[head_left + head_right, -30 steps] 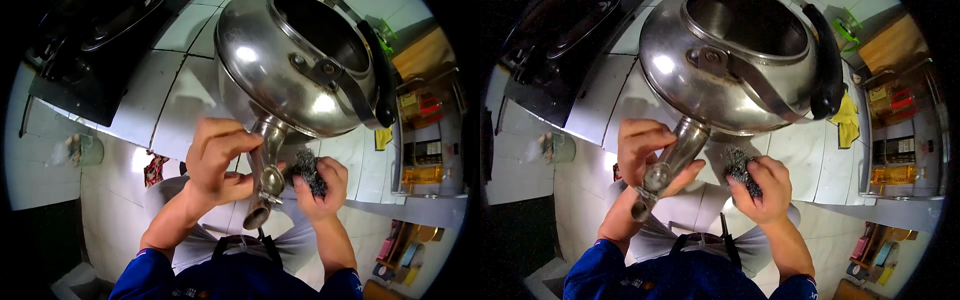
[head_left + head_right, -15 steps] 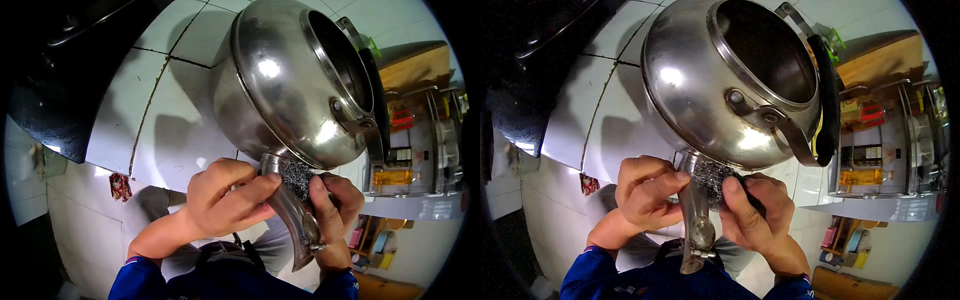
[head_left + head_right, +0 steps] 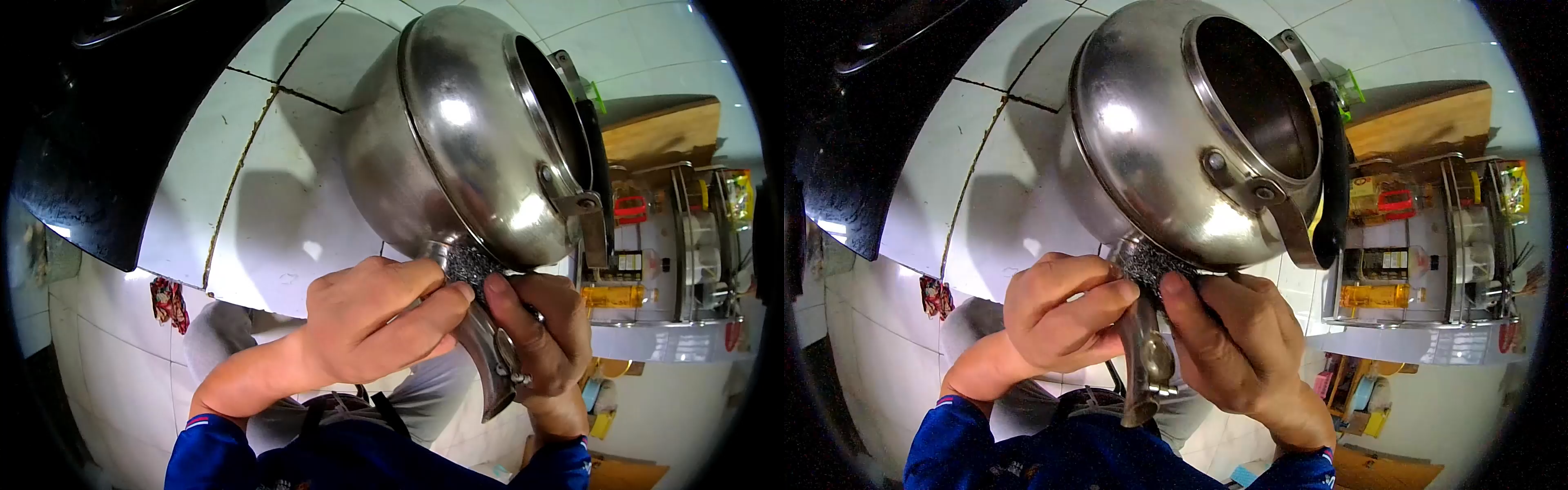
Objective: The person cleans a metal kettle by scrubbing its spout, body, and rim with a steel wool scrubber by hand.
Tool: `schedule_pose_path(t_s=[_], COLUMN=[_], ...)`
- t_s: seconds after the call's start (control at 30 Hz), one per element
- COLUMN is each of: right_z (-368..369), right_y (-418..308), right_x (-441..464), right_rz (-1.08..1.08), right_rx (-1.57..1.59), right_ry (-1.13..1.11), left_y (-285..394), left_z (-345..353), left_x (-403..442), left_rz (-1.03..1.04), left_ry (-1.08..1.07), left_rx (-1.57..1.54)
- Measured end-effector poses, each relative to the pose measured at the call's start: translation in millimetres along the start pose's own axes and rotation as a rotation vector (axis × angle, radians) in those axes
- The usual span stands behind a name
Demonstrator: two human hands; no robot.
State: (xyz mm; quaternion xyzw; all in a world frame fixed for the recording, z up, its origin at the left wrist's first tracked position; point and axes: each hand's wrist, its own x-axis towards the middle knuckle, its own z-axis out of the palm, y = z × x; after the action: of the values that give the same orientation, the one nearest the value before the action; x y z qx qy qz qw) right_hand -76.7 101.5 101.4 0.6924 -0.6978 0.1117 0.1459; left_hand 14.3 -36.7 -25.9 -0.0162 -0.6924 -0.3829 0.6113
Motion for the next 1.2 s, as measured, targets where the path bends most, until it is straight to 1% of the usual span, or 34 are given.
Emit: schedule_pose_path(t_s=[0.03,0.13,0.2,0.3,0.4,0.47,0.53,0.57,0.63,0.67,0.7,0.77,0.8,0.83,0.9,0.93,1.03,1.07,1.13,1.17,1.2], right_z=[-0.2,1.8,1.4,-5.0,-3.6,-7.3,-16.3,-20.8,-29.0,-33.6,-34.6,-34.1,-32.5,-30.2,-23.1,-21.9,-8.4,-3.0,-3.3,-3.5,-4.8], right_y=[-1.7,-7.0,-4.2,-4.7,-7.8,-8.5,-7.3,-6.3,-4.7,-2.3,-3.1,-4.4,-6.1,-6.9,0.4,1.5,7.0,8.4,7.6,7.2,9.2], right_x=[-0.8,-7.0,-13.0,-7.7,7.3,8.8,8.3,5.7,-5.4,-9.0,-10.7,-13.7,-13.8,-14.4,-16.0,-10.7,-3.2,-1.5,-3.9,-5.7,-9.6], right_rz=[0.0,0.094,0.071,0.049,0.037,0.057,0.12,0.153,0.163,0.155,0.155,0.134,0.135,0.166,0.102,0.069,-0.036,-0.062,-0.049,-0.036,-0.034], right_rx=[-0.004,-0.005,-0.023,-0.036,-0.064,-0.059,-0.029,-0.006,-0.079,-0.125,-0.121,-0.14,-0.099,-0.037,0.019,0.015,-0.026,-0.005,-0.007,-0.016,-0.027], right_ry=[0.0,-0.041,-0.045,-0.04,0.015,-0.025,-0.077,-0.035,0.143,0.153,0.159,0.1,0.115,0.145,0.154,0.14,0.217,0.24,0.237,0.223,0.233], left_y=[0.5,1.5,4.1,3.0,4.9,4.9,5.8,6.4,10.5,12.0,12.0,9.9,8.0,4.6,-4.8,-6.9,-8.0,-7.5,-19.3,-28.9,-30.5], left_z=[-0.8,-5.3,-9.2,-1.7,-1.5,-1.8,-4.1,-4.5,-5.3,-9.9,-14.7,-22.8,-24.9,-26.8,-27.9,-26.8,-26.0,-29.0,-22.6,-13.6,-8.6], left_x=[1.4,6.8,10.1,7.0,7.2,7.1,7.7,9.0,13.0,14.6,14.6,16.2,19.6,24.4,36.0,43.6,82.0,99.2,124.1,136.5,144.1], left_rz=[0.002,0.012,-0.018,0.014,0.003,0.015,0.005,0.006,-0.05,-0.095,-0.092,-0.136,-0.131,-0.111,-0.067,-0.064,-0.012,-0.017,-0.024,0.104,0.166], left_ry=[0.002,0.004,-0.09,-0.026,-0.015,0.012,-0.094,-0.091,-0.105,-0.131,-0.135,-0.183,-0.191,-0.129,0.0,-0.006,-0.012,-0.181,-0.356,-0.377,-0.391], left_rx=[-0.002,0.031,0.055,0.016,0.012,0.033,0.008,0.011,-0.007,-0.064,-0.059,-0.136,-0.128,-0.007,0.226,0.233,0.246,0.22,0.202,0.259,0.29])
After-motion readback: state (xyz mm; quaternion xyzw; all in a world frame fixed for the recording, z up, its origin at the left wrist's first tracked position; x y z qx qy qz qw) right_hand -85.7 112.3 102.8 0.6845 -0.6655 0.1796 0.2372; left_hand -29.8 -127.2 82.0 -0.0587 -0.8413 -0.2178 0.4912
